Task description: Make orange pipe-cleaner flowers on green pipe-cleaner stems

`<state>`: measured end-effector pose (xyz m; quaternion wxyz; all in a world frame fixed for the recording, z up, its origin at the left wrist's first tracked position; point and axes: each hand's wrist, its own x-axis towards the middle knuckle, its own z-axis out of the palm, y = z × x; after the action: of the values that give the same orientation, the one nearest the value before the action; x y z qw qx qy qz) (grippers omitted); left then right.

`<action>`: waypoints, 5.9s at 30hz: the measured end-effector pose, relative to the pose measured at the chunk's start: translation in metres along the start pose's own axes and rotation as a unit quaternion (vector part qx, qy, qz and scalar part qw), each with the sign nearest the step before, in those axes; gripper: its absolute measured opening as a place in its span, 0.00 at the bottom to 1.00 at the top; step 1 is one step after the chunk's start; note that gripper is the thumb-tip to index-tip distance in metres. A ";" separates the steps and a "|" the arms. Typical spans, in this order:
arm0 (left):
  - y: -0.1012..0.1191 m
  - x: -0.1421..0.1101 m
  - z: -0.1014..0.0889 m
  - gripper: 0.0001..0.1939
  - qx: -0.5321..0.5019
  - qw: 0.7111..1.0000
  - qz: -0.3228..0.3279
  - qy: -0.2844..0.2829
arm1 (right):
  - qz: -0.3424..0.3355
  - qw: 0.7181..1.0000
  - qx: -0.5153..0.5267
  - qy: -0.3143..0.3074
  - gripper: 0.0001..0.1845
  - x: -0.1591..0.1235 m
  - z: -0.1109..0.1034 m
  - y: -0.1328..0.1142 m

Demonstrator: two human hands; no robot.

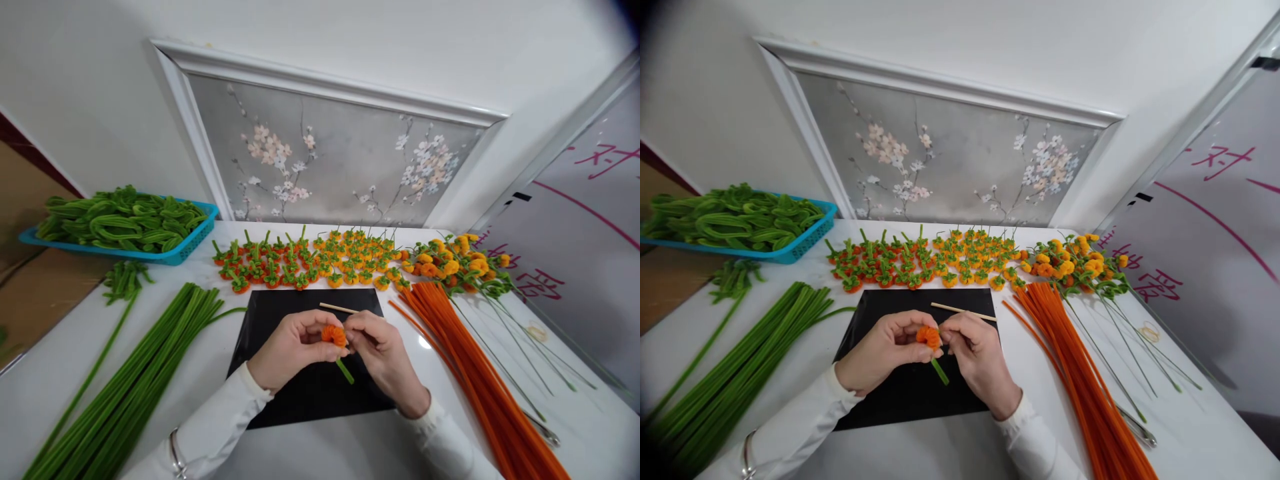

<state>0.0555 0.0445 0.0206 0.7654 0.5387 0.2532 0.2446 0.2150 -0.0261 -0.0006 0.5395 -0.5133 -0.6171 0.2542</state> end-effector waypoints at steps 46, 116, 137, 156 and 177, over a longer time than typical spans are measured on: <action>-0.009 0.005 -0.009 0.14 0.100 0.993 -0.063 -0.015 | -0.236 0.897 -0.373 0.012 0.09 -0.002 0.009 0.005; -0.005 0.002 -0.009 0.16 -0.004 0.999 0.023 -0.034 | -0.131 0.982 -0.133 0.019 0.11 0.002 0.000 -0.002; -0.004 -0.003 -0.006 0.13 0.409 0.866 0.288 0.003 | 0.034 0.991 -0.130 -0.024 0.09 -0.003 0.004 -0.007; -0.004 0.002 -0.001 0.12 0.044 0.997 -0.015 0.054 | -0.259 0.877 -0.404 0.011 0.15 -0.007 -0.005 0.001; -0.019 -0.008 0.010 0.24 0.380 0.850 0.344 0.123 | 0.180 0.951 0.240 0.080 0.08 -0.007 0.016 -0.006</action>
<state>0.0577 0.0264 0.0068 0.3302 0.8060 0.2170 0.4408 0.1973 -0.0303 -0.0030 0.6394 -0.4901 -0.3902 0.4458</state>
